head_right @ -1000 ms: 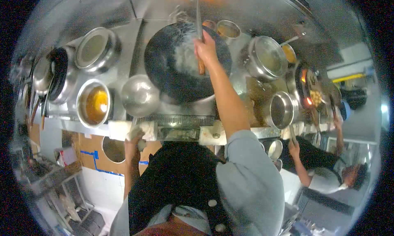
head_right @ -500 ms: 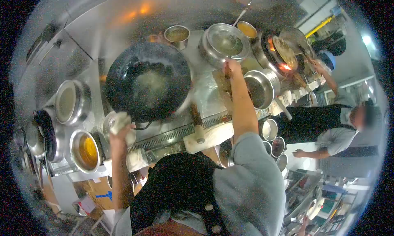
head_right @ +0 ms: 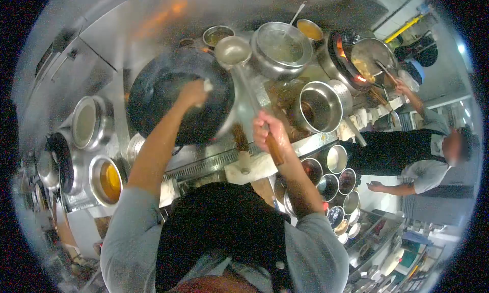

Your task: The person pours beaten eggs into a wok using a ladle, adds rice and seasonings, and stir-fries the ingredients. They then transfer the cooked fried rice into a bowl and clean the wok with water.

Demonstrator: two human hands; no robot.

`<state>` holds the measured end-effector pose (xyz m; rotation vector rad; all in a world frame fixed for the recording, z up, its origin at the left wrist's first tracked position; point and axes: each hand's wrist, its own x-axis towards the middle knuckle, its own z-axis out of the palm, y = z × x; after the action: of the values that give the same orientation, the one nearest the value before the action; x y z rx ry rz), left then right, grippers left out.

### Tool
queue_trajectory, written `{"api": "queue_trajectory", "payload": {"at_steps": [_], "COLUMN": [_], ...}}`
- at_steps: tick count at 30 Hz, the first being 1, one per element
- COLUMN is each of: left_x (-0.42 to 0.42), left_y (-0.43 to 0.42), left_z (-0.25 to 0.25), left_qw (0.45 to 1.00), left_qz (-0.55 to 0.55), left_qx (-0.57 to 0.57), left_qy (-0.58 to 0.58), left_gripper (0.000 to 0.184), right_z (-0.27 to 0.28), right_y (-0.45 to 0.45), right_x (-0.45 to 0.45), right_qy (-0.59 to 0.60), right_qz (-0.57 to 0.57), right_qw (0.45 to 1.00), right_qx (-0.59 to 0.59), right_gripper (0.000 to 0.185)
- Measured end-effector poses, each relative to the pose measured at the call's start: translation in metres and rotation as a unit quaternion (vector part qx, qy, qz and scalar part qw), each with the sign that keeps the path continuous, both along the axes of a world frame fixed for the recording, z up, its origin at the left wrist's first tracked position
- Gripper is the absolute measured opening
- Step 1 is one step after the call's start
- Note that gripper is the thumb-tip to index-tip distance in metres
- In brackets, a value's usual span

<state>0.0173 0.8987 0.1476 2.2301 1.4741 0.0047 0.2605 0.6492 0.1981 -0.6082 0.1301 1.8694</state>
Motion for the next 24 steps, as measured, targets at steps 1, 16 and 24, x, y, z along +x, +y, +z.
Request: {"api": "queue_trajectory", "payload": {"at_steps": [1,16,24], "left_x": [0.004,-0.235,-0.318], "left_y": [0.008,-0.107,-0.236], "left_z": [-0.005,0.085,0.0], "left_qw": [0.999,0.913,0.768], "left_qz": [-0.019,0.284,0.414], "left_qx": [-0.013,0.096,-0.047], "left_qy": [0.04,-0.278,-0.488], "left_gripper": [0.047,0.041,0.04], "right_z": [0.007,-0.164,-0.146], "right_y": [-0.004,-0.093,-0.062], "right_x": [-0.013,0.027,-0.091], "right_qy": [-0.029,-0.897,-0.854], "right_qz": [0.016,0.151,0.41], "right_qw": [0.999,0.416,0.318], "right_qx": [0.022,0.008,0.033], "right_gripper": [0.018,0.064,0.073]}}
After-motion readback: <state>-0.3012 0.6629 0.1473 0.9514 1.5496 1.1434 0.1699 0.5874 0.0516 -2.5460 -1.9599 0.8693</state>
